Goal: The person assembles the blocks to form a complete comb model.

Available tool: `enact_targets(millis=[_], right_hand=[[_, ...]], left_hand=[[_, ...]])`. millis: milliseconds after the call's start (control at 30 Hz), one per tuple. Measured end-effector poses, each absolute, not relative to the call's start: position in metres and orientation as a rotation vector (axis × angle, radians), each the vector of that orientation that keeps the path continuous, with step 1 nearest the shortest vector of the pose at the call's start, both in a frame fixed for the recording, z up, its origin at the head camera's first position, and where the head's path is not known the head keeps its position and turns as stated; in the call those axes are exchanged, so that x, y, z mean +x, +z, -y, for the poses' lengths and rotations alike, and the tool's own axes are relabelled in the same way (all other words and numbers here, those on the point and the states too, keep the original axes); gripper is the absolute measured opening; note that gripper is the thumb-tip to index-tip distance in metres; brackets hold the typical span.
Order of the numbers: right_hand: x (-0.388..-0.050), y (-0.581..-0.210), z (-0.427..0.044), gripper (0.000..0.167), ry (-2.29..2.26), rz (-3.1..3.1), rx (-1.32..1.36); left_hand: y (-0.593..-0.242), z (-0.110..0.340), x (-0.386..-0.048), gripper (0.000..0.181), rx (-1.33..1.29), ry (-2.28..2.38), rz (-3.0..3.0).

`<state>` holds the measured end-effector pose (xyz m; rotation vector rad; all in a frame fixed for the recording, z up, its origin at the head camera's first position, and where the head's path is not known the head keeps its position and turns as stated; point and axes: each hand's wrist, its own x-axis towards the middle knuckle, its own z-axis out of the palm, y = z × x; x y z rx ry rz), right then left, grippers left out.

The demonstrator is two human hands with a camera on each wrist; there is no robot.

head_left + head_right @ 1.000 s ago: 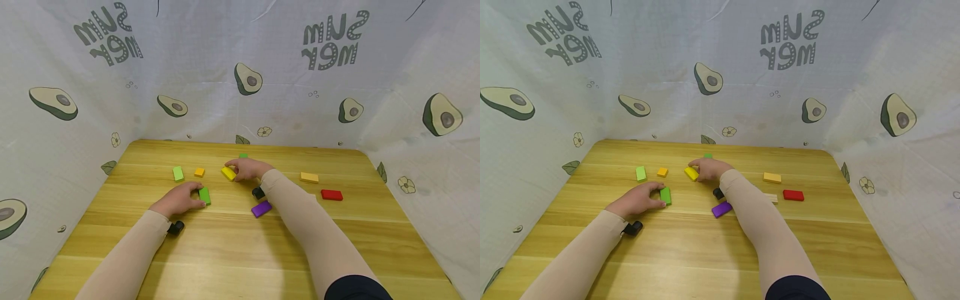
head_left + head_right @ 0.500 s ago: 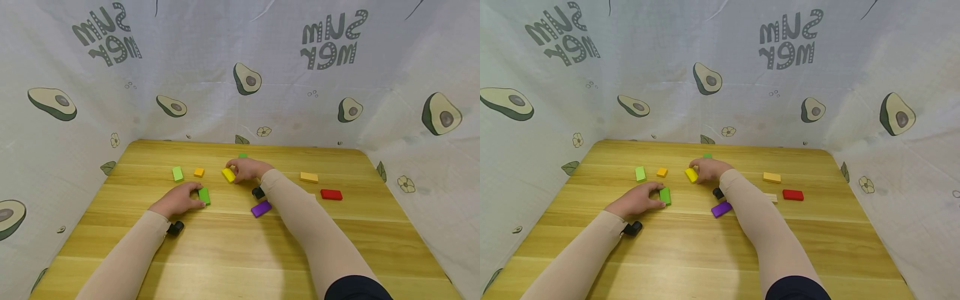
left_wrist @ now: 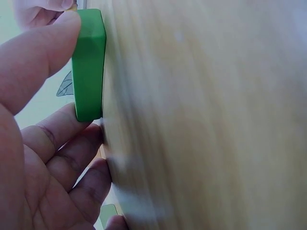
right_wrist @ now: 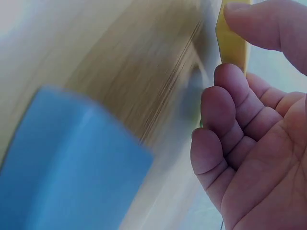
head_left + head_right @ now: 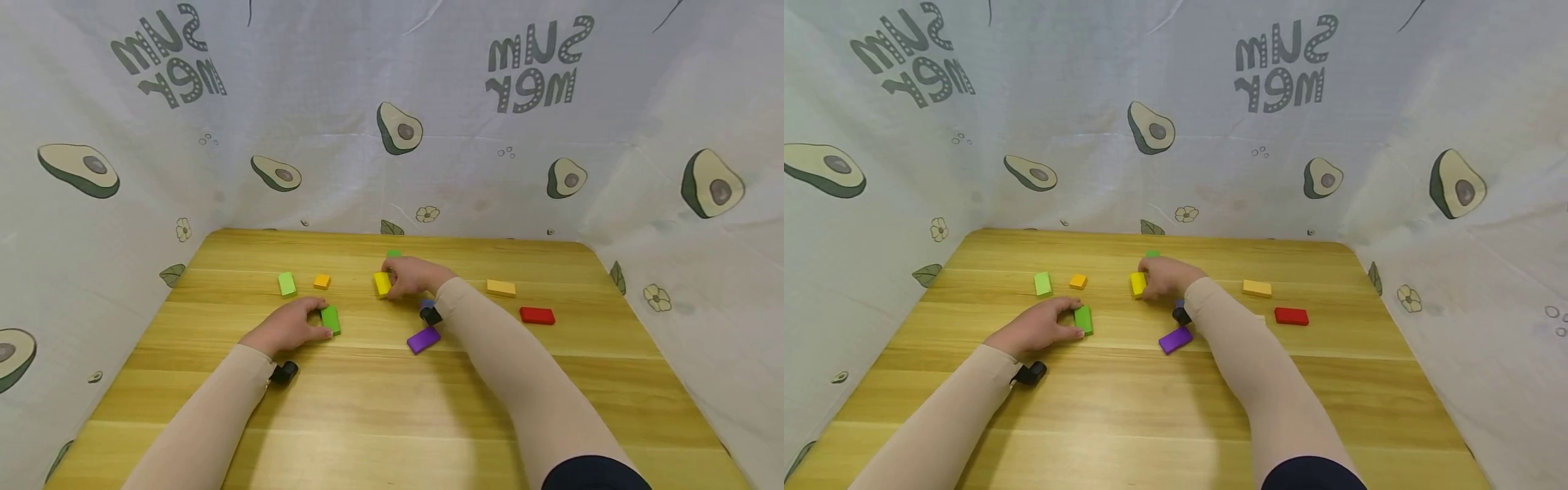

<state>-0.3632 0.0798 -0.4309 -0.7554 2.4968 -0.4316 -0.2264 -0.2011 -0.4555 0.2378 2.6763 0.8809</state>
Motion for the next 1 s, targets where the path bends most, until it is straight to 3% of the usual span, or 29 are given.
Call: enact_targets(millis=[633,1000], right_hand=[[-0.353,-0.44,-0.114,0.071,-0.534,-2.572,-0.665],[-0.349,-0.442,-0.12,0.063,-0.596,-2.597,-0.645]], left_hand=[[-0.456,0.201,-0.226,0.071,0.244,0.869,-2.684],[-0.454,0.2,-0.225,0.071,0.251,0.868,-2.681]])
